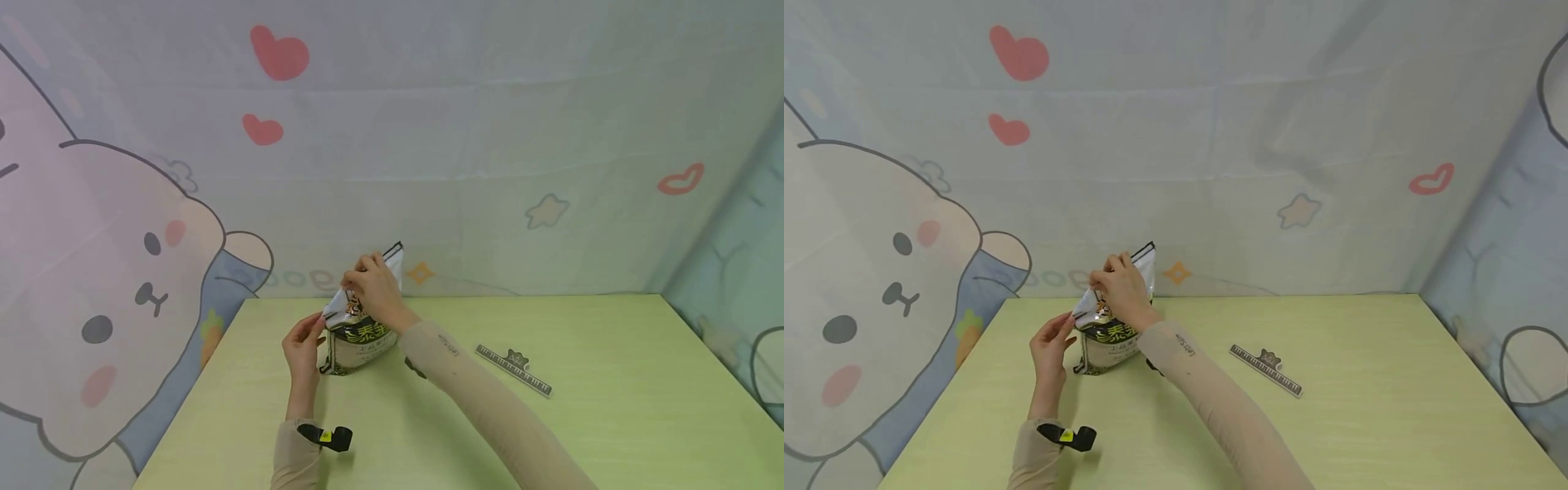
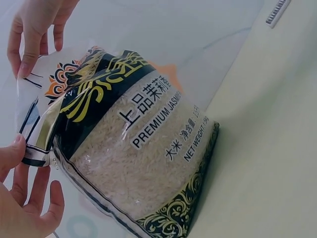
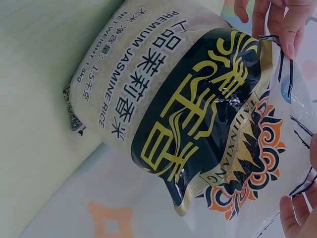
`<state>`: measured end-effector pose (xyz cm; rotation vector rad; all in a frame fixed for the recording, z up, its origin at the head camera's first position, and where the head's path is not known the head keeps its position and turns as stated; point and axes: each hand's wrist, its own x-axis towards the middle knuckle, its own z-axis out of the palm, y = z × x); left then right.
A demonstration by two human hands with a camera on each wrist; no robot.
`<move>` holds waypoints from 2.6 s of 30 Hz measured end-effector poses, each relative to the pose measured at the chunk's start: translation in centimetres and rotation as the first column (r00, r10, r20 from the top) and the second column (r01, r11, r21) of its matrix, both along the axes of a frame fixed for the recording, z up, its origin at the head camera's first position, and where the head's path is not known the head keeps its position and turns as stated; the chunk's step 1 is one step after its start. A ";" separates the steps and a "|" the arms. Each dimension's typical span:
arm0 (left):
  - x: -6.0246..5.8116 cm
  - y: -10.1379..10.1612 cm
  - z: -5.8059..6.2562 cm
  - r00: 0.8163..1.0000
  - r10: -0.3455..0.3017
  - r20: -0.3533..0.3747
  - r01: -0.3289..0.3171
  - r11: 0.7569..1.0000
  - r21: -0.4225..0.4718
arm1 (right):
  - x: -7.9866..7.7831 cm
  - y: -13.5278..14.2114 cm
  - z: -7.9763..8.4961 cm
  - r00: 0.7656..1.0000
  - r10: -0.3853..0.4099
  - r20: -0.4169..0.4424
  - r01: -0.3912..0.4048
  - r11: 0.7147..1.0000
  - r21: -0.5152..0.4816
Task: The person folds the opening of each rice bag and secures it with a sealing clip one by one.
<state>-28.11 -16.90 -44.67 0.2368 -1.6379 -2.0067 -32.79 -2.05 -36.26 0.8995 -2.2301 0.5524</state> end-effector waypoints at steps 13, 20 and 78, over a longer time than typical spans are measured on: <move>0.5 0.4 -0.6 0.999 -0.026 -0.046 0.024 0.999 -0.033 | 0.0 1.0 -0.2 1.000 0.017 0.020 -0.017 1.000 -0.009; 0.5 0.9 -0.9 0.999 0.029 -0.031 -0.030 0.999 -0.033 | -0.1 1.3 -0.6 0.999 0.042 -0.030 -0.042 0.999 -0.002; 0.3 1.3 -1.6 0.997 0.071 0.013 -0.071 0.997 0.005 | 2.8 5.7 -3.5 0.968 0.059 -0.244 -0.033 0.994 0.108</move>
